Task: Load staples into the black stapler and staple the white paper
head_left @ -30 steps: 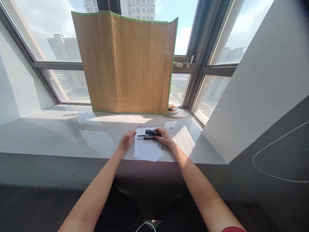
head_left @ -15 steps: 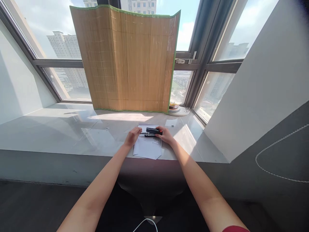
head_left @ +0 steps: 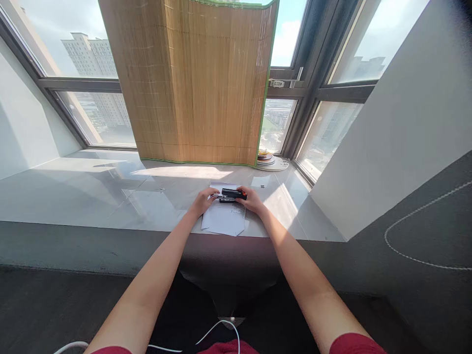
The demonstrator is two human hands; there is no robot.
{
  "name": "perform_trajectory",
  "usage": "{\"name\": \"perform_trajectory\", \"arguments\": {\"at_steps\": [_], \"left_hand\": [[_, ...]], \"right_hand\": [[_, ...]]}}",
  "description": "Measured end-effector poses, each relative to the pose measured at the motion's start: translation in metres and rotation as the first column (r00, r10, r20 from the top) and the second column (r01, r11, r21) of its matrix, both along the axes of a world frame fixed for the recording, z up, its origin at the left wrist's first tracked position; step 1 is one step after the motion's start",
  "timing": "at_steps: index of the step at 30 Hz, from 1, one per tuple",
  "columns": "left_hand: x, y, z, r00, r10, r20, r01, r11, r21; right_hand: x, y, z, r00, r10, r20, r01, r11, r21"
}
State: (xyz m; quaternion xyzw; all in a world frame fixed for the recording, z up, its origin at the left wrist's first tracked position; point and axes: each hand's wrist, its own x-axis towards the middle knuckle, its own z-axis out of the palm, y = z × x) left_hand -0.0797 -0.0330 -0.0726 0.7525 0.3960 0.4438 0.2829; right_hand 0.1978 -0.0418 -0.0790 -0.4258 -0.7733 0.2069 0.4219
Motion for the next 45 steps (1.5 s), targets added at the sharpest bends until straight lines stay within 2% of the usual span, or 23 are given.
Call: {"name": "perform_trajectory", "arguments": {"at_steps": [3,5,17,31,45], "left_hand": [[-0.004,0.004,-0.005,0.998,-0.022,-0.052,0.027,0.994,0.102],[-0.006,0.004,-0.007,0.997,-0.029,-0.075,0.038,0.992,0.124],[-0.01,0.006,-0.005,0.998,0.0,-0.069,-0.002,1.0,-0.024],[-0.009,-0.001,0.003,0.993,0.044,-0.108,-0.049,0.998,-0.045],[-0.012,0.002,0.001,0.992,0.068,-0.107,-0.074,0.995,-0.06]], "right_hand": [[0.0,0.001,-0.001,1.0,-0.002,0.001,0.002,1.0,0.003],[0.001,0.001,-0.002,1.0,-0.007,0.002,0.007,1.0,-0.001],[0.003,0.004,-0.004,1.0,0.005,-0.004,-0.005,1.0,-0.002],[0.004,0.004,-0.004,1.0,0.007,-0.002,-0.007,1.0,0.02],[0.005,0.001,0.002,0.987,-0.125,-0.1,0.121,0.992,-0.046]]}}
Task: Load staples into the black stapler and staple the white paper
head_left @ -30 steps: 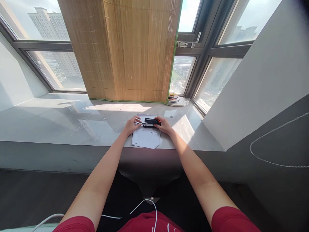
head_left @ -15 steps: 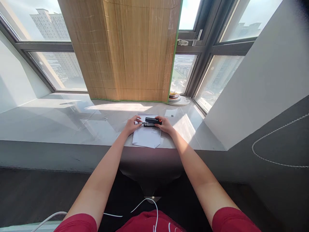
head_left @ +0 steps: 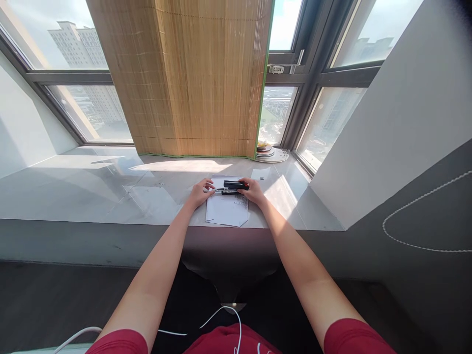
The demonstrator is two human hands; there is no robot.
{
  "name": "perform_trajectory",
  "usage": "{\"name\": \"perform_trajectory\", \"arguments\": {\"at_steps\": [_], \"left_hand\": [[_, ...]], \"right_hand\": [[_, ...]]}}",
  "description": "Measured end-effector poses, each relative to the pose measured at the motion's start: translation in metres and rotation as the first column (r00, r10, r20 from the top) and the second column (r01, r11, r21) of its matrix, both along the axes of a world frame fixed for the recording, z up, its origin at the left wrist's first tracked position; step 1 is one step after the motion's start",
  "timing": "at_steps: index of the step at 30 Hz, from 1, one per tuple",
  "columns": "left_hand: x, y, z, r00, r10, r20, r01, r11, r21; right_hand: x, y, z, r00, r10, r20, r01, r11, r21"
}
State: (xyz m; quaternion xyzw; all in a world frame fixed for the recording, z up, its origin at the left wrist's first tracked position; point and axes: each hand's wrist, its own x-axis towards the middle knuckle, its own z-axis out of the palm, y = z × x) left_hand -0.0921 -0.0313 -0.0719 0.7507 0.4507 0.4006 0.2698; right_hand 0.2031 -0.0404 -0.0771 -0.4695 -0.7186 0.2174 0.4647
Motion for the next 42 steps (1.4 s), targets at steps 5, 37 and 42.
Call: {"name": "perform_trajectory", "arguments": {"at_steps": [5,37,42], "left_hand": [[-0.001,0.001,-0.001,1.0,-0.004,0.014,0.004,1.0,0.01],[0.005,-0.007,0.006,0.998,-0.057,0.028,0.055,0.996,0.064],[0.007,-0.009,0.009,0.996,-0.052,0.069,0.048,0.997,0.063]], "right_hand": [[0.0,0.0,0.001,1.0,-0.025,-0.011,0.025,1.0,-0.006],[-0.006,-0.005,0.0,0.998,0.068,-0.007,-0.068,0.998,-0.004],[-0.012,-0.008,0.004,0.993,0.119,0.001,-0.119,0.991,0.055]]}}
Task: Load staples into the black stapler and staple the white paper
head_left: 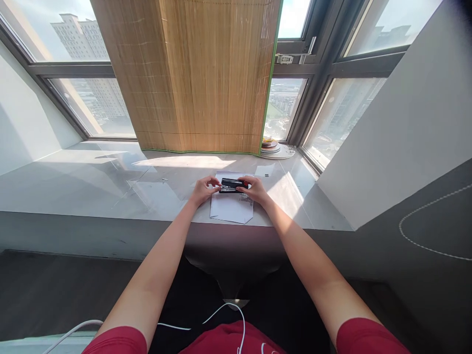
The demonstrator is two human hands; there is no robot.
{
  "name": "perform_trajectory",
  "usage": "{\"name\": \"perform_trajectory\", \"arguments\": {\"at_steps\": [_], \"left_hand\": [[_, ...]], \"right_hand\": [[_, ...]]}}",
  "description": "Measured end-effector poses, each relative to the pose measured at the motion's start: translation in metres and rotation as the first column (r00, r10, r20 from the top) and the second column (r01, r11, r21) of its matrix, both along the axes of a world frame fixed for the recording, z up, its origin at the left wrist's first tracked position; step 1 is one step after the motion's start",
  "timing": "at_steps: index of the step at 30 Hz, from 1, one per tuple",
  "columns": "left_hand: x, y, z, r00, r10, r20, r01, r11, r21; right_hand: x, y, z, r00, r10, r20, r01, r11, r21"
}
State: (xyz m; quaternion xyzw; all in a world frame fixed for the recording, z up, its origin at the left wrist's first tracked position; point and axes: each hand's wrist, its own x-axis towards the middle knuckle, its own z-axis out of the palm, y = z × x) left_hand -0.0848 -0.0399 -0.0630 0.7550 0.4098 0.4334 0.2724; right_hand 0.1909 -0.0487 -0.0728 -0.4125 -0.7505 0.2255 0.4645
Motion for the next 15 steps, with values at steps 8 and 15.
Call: {"name": "perform_trajectory", "arguments": {"at_steps": [8,15], "left_hand": [[0.0015,-0.0024,0.0036,0.998,0.009,0.068,-0.006,0.999,-0.044],[0.0012,-0.0012,0.0022,0.995,0.019,0.097,-0.014,0.998,-0.055]], "right_hand": [[-0.0048,-0.0036,0.0024,0.999,0.001,-0.051,0.0,1.0,0.009],[-0.0056,-0.0029,-0.0007,0.995,0.025,-0.096,-0.025,1.0,0.002]]}}
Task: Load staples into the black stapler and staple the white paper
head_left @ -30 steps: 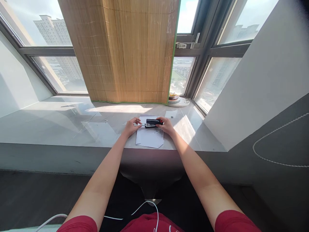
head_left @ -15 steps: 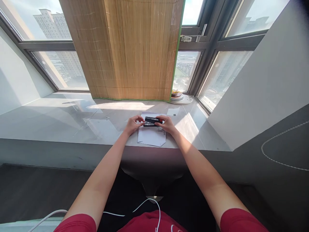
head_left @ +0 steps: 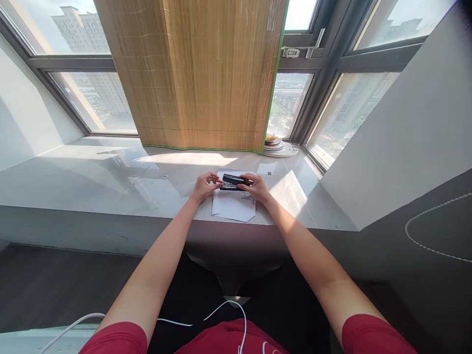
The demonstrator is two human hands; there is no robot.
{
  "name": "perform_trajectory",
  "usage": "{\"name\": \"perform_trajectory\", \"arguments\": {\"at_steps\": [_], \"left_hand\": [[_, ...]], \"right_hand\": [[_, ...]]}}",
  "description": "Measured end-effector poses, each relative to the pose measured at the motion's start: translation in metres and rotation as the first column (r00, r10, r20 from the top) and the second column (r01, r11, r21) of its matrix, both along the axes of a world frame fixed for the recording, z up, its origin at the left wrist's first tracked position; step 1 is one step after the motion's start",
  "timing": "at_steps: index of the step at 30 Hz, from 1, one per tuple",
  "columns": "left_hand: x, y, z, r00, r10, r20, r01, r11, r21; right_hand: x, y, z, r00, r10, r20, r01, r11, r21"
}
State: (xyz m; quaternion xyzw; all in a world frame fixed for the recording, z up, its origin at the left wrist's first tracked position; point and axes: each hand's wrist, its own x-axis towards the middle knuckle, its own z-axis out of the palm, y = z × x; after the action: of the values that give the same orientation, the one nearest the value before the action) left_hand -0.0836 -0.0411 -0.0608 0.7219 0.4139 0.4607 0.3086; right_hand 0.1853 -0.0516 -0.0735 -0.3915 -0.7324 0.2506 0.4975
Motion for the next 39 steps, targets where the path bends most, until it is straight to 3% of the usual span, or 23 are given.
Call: {"name": "perform_trajectory", "arguments": {"at_steps": [14,23,30,33,36,39], "left_hand": [[-0.002,0.006,-0.008,0.999,-0.043,0.03,0.045,0.997,-0.056],[-0.003,0.006,-0.008,0.999,-0.034,-0.01,0.034,0.999,-0.037],[-0.001,-0.002,-0.004,0.989,-0.019,-0.146,0.031,0.997,0.076],[0.0,-0.004,-0.004,0.958,-0.138,-0.25,0.171,0.979,0.114],[0.001,-0.003,-0.007,0.874,-0.258,-0.412,0.308,0.95,0.059],[0.003,-0.001,-0.009,0.814,-0.232,-0.532,0.318,0.945,0.076]], "right_hand": [[0.0,0.001,0.002,0.999,0.021,0.041,-0.019,0.998,-0.052],[-0.001,-0.001,0.004,1.0,0.025,0.011,-0.025,1.0,-0.012],[0.002,-0.008,0.012,0.999,-0.03,0.04,0.029,0.999,0.026],[0.008,-0.012,0.017,0.994,-0.1,0.041,0.098,0.994,0.043],[0.028,-0.022,0.02,0.985,-0.151,0.079,0.147,0.988,0.053],[0.067,-0.04,0.014,0.972,-0.209,0.105,0.206,0.978,0.033]]}}
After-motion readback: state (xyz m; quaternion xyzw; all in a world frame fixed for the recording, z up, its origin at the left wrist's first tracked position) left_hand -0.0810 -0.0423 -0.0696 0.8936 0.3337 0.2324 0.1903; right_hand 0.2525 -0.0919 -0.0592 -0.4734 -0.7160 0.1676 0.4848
